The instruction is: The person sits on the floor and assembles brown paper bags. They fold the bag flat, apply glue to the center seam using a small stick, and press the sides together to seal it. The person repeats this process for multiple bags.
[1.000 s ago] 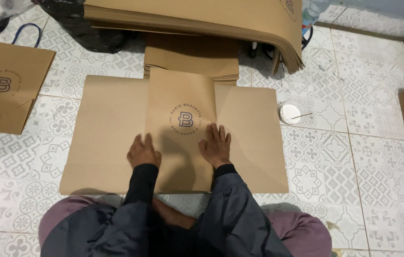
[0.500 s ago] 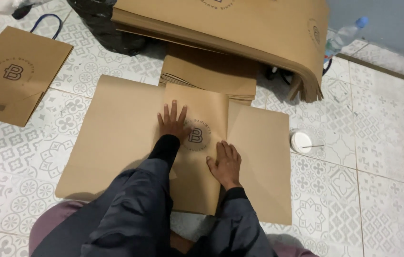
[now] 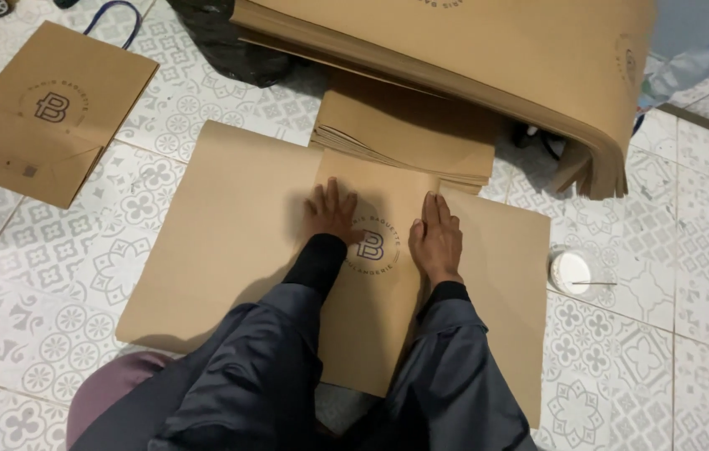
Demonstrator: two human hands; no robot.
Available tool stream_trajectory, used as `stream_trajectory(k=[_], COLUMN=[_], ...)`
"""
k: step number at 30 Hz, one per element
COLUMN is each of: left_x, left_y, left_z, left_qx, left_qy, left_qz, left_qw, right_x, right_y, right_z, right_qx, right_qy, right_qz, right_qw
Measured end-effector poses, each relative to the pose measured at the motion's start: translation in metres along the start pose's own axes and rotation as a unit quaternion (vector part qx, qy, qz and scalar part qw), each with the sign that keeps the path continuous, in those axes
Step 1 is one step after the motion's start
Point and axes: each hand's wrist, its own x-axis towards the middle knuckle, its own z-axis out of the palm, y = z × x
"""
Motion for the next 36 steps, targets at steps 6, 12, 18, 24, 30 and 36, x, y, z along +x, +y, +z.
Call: stream_trajectory(k=[6,12,18,24,30,36], left_x=[-0.003,-0.002,0.041,0.038,0.042,0.034], left_y=[0.002,0.004,-0.013,-0.025,-0.024,-0.020], left_z=[-0.009,-0.004,-0.004,-0.014,-0.007,-0.028], left_qx=[-0.018,0.009,0.020,-0.051,-0.044,-0.028], left_qy=[-0.018,0.031,0.073,0.053,0.057,0.024], left_qz=[0.003,0.004,0.012,0.022,0.020,0.012], left_qw=[1.000,0.999,0.997,0.997,0.997,0.999], right_x=[-0.001,0.003,0.008,0.010,0.010,0.015], right_y=[-0.007,-0.008,-0.010,-0.010,-0.012,-0.007], right_z=[0.004,0.001,-0.002,-0.002,-0.006,-0.003], right_qx=[-0.097,-0.133,-0.162,-0.160,-0.146,-0.149], right_qy=[-0.028,-0.078,-0.109,-0.127,-0.128,-0.133], right_qz=[0.003,0.018,0.022,0.031,0.032,0.038], right_qw=[0.995,0.988,0.980,0.978,0.981,0.979])
